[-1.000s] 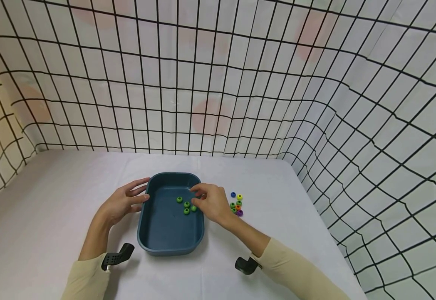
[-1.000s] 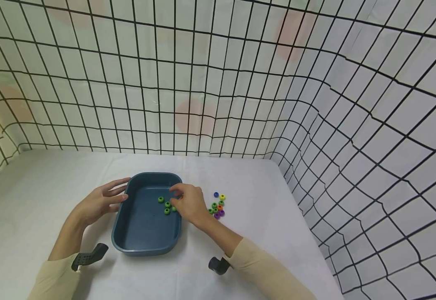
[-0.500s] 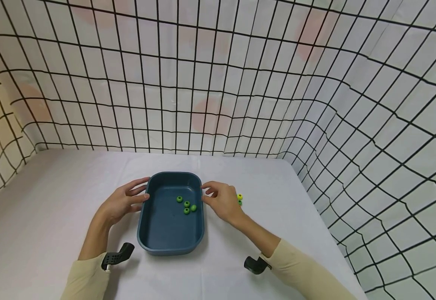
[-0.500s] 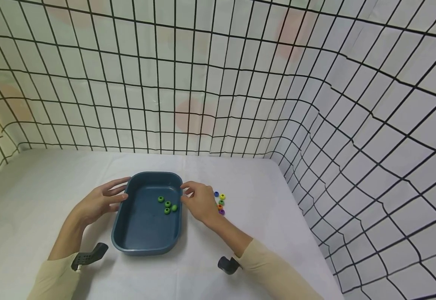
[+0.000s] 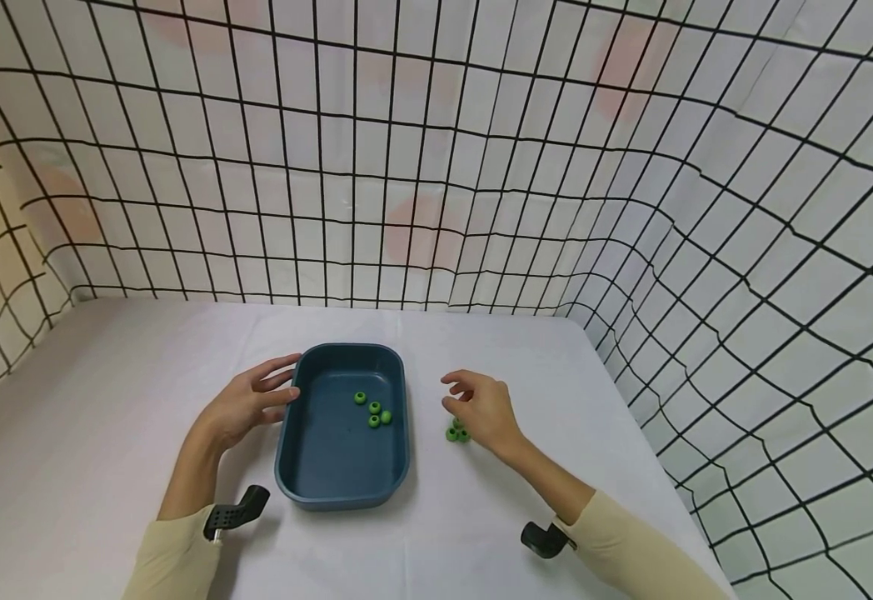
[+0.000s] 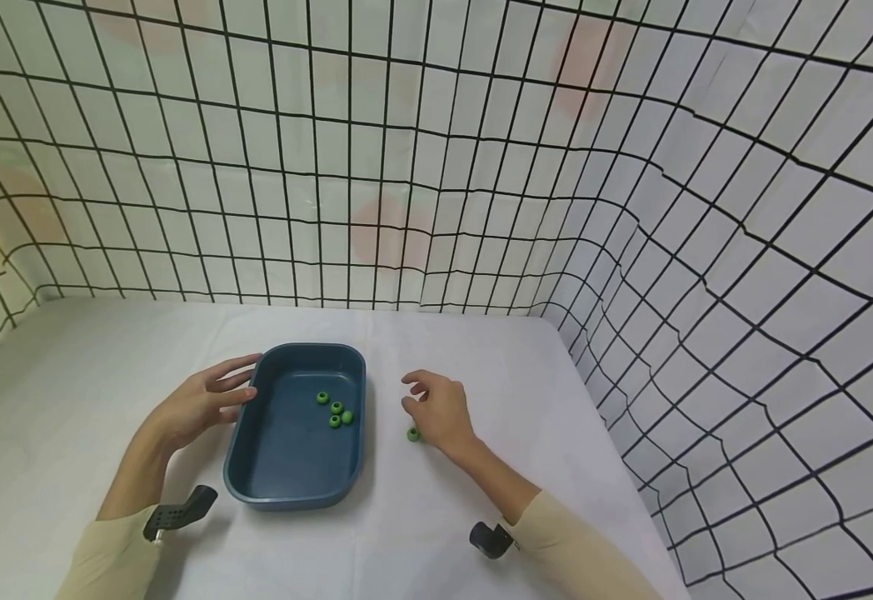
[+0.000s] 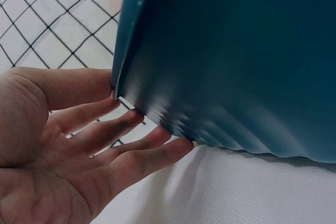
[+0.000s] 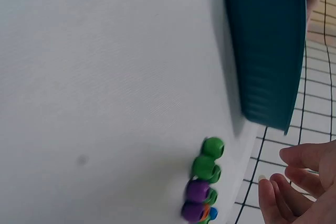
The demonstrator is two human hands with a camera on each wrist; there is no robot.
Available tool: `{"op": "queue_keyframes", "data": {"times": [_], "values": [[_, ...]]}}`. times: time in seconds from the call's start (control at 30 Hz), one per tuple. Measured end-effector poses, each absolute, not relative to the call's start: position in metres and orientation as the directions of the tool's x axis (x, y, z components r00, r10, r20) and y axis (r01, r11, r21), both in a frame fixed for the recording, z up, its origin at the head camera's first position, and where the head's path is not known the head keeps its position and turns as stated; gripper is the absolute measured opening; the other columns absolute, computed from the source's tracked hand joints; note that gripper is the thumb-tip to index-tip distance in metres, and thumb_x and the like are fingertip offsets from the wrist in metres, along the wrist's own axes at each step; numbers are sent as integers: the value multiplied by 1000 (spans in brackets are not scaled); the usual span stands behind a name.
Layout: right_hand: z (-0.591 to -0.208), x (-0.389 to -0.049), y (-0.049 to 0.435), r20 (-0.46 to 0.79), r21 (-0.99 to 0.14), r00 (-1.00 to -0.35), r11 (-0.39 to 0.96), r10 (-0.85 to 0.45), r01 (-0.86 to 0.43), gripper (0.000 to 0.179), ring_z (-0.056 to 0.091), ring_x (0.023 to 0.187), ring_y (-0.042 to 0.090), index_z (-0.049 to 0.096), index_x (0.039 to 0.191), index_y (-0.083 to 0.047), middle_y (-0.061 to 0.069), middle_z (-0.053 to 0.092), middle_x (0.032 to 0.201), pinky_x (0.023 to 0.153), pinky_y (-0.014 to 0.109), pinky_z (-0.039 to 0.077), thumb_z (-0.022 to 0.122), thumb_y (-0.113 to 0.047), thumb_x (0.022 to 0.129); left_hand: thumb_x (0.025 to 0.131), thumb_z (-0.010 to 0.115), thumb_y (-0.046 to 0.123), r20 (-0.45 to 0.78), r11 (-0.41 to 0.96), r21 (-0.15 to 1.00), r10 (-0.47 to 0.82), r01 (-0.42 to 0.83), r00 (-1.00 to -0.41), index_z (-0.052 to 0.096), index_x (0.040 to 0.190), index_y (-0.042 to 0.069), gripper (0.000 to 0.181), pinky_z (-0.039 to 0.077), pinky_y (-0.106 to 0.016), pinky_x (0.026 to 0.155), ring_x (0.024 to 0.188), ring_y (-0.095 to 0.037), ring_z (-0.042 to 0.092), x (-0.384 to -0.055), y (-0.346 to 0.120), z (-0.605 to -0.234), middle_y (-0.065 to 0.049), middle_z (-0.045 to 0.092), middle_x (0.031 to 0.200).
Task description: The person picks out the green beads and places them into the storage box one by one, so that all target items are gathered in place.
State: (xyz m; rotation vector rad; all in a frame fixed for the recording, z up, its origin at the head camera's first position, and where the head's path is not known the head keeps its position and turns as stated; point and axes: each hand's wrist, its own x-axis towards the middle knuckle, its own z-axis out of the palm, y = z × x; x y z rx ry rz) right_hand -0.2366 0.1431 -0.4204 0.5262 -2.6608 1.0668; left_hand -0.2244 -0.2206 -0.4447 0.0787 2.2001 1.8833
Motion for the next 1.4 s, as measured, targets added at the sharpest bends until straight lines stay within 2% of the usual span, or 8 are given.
{"op": "queue_keyframes", "data": {"times": [0.27,0.43,0.77,0.97,1.27,1.4], "values": [[-430,-238,162,315,-635,-926,680,-207,-368,26,70,80,24,76,107,-4,16,77,97,70,36,56,73,-1,82,100,63,12,-129,145,984,216,-99,-968,27,161,11,71,49,-57,105,141,-47,44,-223,-222,-445,-26,26,164],[-436,-239,168,309,-642,-931,680,-193,-354,27,71,81,25,76,107,-2,16,77,95,72,38,58,72,1,80,100,64,11,-129,144,985,214,-99,-968,27,161,11,71,49,-57,105,141,-47,44,-223,-223,-445,-26,27,164],[-447,-242,178,288,-631,-945,712,-153,-307,26,66,75,18,77,107,-3,10,76,87,66,29,52,74,-2,81,100,64,12,-125,143,985,209,-96,-970,28,161,11,71,50,-57,104,141,-46,45,-223,-222,-446,-25,27,164],[-454,-246,185,265,-639,-957,721,-120,-267,26,64,74,17,77,107,-4,11,77,91,65,27,49,74,-4,82,100,64,12,-136,154,982,195,-107,-971,29,161,12,71,50,-56,103,140,-46,46,-224,-221,-446,-25,28,163],[-455,-250,189,261,-624,-960,742,-100,-246,23,69,81,23,78,105,-3,13,76,93,72,38,57,72,-2,83,100,64,13,-132,162,982,199,-101,-971,28,161,13,71,50,-57,104,141,-46,45,-223,-221,-446,-25,28,164],[-455,-252,191,252,-618,-962,748,-102,-241,23,69,81,23,79,102,-3,13,76,92,73,38,57,71,1,81,100,64,13,-135,160,982,201,-104,-970,28,161,13,71,50,-57,104,141,-46,45,-223,-222,-446,-25,27,164]]}}
